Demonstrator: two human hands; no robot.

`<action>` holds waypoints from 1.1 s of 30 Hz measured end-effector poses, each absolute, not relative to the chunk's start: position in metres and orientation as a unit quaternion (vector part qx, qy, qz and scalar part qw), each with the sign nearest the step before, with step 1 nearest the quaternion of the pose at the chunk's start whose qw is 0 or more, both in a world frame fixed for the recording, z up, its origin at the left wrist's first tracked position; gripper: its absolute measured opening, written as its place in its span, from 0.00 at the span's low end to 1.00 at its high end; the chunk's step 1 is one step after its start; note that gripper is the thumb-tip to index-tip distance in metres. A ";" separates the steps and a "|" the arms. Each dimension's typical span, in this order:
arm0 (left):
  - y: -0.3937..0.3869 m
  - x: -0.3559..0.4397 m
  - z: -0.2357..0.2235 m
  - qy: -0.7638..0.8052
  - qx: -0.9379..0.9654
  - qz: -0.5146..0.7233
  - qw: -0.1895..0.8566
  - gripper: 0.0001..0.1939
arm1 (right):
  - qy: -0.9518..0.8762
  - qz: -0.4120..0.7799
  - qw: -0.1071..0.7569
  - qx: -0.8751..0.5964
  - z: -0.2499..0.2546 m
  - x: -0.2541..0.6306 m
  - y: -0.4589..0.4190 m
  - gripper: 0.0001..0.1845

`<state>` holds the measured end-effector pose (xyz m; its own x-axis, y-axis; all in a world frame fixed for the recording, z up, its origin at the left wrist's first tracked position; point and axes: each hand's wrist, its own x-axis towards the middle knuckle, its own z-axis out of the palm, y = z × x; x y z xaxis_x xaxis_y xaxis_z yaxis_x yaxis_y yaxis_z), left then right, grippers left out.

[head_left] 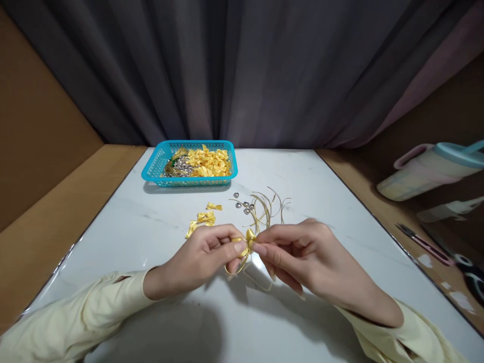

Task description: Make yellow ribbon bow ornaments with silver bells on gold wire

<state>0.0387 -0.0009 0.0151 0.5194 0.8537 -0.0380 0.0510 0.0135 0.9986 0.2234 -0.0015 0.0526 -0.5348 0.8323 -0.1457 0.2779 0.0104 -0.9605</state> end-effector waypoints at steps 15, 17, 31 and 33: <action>-0.003 0.035 0.015 0.349 0.708 0.372 0.489 0.10 | -0.791 0.399 0.269 -0.378 0.041 0.225 0.002 0.12; -0.002 0.035 0.012 0.365 0.731 0.365 0.447 0.11 | -0.827 0.318 0.263 -0.381 0.043 0.229 0.003 0.08; 0.000 0.035 0.011 0.366 0.786 0.288 0.406 0.10 | -0.940 0.118 0.219 -0.233 0.024 0.222 0.010 0.10; 0.000 0.034 0.013 0.363 0.787 0.289 0.406 0.10 | -0.916 0.157 0.300 -0.217 0.020 0.223 0.014 0.10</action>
<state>0.0342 -0.0004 0.0127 0.5698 0.8061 0.1600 0.3368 -0.4066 0.8493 0.2226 0.0137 0.0201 -0.7260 0.4918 0.4807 0.3039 0.8565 -0.4172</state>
